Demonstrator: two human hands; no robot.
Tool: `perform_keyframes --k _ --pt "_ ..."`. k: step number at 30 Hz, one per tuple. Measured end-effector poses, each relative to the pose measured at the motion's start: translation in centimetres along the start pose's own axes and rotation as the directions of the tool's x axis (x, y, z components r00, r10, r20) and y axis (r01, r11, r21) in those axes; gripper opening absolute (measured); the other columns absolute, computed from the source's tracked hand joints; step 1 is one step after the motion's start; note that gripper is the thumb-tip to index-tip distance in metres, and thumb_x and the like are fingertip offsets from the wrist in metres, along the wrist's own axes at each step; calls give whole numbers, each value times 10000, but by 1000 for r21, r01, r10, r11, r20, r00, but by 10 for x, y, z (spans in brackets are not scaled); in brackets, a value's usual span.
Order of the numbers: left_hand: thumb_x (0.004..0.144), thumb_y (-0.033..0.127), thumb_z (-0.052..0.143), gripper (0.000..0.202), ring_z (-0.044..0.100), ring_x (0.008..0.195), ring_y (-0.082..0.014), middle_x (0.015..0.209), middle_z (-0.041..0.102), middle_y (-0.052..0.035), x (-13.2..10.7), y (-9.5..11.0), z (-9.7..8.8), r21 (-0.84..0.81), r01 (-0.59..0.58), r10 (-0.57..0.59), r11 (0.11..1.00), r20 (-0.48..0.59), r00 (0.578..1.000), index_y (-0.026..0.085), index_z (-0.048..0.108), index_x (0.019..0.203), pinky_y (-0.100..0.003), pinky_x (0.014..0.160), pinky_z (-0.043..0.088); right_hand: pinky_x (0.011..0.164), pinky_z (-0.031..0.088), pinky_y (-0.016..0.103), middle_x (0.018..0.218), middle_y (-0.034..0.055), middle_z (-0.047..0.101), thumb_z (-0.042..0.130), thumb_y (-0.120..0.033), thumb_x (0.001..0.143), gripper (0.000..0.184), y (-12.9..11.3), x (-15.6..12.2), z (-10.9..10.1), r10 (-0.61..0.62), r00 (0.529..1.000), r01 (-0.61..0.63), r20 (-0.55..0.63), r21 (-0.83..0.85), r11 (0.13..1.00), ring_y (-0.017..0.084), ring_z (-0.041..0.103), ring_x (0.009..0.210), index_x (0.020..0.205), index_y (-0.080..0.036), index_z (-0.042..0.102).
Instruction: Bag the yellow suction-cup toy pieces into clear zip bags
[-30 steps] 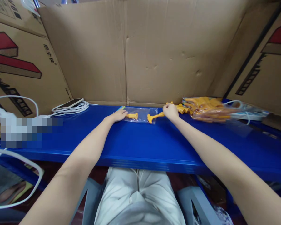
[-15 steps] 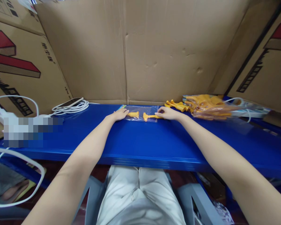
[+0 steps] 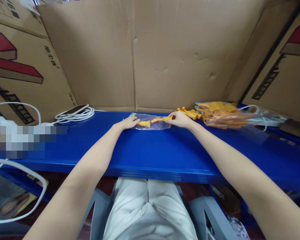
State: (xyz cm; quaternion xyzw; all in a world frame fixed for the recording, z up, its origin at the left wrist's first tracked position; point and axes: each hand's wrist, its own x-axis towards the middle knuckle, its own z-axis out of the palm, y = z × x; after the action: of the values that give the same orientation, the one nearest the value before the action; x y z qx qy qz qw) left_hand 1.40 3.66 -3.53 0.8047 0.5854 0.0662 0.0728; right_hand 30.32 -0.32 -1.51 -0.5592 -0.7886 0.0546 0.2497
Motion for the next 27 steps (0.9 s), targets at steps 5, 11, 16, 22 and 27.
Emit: perform_keyframes --k 5,11,16,22,27 --pt "920 605 180 726 238 1466 -259 1580 280 -91 -4 9 -1 8 -40 39 999 44 998 186 384 1475 -419 1177 204 617 464 257 794 68 730 655 -305 771 239 -15 0 19 -50 998 51 -37 49 997 168 640 667 895 -126 755" --pt "921 594 177 733 203 1476 -254 1591 240 -98 -5 12 -2 13 -41 40 999 71 997 165 361 1487 -417 1178 195 744 502 299 972 87 746 713 -291 744 296 -18 -1 25 -157 988 156 -2 107 982 214 676 833 996 -142 750" --pt "920 607 167 729 257 1460 -254 1581 275 -88 -4 11 -1 13 -44 43 999 73 996 196 358 1491 -422 1173 209 788 511 304 1016 73 742 712 -268 750 284 -12 -1 24 -197 979 181 44 245 953 211 673 890 1002 -142 744" --pt "920 614 153 758 246 1463 -254 1583 264 -95 -7 16 -2 19 -30 28 999 95 995 167 318 1510 -428 1174 207 755 502 301 940 95 743 712 -274 756 299 -20 -1 30 -99 995 97 1 191 977 203 667 820 1004 -112 750" --pt "908 649 140 810 210 1474 -247 1596 220 -88 -14 31 -4 26 -20 16 999 135 991 146 264 1531 -409 1189 164 692 478 290 848 84 740 680 -286 776 269 -18 -1 34 -65 996 72 -55 141 987 195 658 753 975 -121 755"
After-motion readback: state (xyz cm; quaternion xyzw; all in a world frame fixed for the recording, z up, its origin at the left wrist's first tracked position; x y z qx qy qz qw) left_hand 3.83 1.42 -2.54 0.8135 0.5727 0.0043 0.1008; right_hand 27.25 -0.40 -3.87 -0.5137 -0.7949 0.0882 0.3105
